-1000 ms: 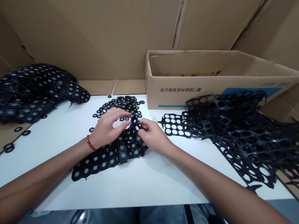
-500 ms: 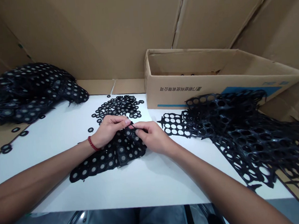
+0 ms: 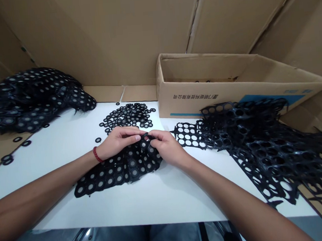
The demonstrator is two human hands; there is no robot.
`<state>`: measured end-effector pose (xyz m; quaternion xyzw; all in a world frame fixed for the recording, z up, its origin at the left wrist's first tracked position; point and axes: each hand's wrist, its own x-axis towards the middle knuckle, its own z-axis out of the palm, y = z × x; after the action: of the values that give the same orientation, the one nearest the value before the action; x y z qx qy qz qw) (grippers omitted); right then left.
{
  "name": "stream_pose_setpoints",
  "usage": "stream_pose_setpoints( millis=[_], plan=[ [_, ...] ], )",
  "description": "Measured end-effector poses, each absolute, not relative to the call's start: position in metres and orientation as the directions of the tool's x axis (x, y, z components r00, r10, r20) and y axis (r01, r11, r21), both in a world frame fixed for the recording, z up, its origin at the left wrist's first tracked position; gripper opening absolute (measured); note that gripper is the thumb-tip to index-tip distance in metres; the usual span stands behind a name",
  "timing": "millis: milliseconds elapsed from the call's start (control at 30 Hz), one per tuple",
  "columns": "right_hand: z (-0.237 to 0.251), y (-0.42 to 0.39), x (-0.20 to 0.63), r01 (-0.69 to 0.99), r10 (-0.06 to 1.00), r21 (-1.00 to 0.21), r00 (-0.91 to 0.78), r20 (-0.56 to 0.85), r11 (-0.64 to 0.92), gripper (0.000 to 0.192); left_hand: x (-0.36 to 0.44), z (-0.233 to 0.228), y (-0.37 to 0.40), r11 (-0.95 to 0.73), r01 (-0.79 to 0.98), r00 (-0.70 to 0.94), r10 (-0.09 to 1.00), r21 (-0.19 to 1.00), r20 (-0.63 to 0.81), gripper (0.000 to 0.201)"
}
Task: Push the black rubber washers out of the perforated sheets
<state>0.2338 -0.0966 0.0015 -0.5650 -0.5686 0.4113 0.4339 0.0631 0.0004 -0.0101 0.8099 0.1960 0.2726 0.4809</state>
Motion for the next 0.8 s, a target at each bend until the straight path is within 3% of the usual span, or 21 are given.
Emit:
stream_pose_setpoints(
  millis=[267, 600, 700, 800],
  plan=[
    [0.003, -0.1, 0.228, 0.402, 0.993, -0.915, 0.092, 0.074, 0.031, 0.028, 0.067, -0.007, -0.009, -0.633, 0.061, 0.736, 0.551, 0.772, 0.394, 0.022],
    [0.0, -0.099, 0.23, 0.457, 0.981, -0.887, 0.139, 0.135, 0.057, 0.021, 0.07, -0.008, -0.009, -0.408, 0.143, 0.671, 0.71, 0.902, 0.215, 0.027],
    [-0.005, -0.1, 0.229, 0.585, 0.925, -0.804, 0.238, 0.297, 0.107, 0.009, 0.071, -0.007, -0.01, -0.332, 0.179, 0.63, 0.762, 0.926, 0.151, 0.026],
    [-0.006, -0.103, 0.228, 0.812, 0.782, -0.541, 0.186, 0.595, 0.218, 0.009, 0.072, -0.006, -0.011, -0.273, 0.189, 0.604, 0.79, 0.943, 0.108, 0.025]
  ],
)
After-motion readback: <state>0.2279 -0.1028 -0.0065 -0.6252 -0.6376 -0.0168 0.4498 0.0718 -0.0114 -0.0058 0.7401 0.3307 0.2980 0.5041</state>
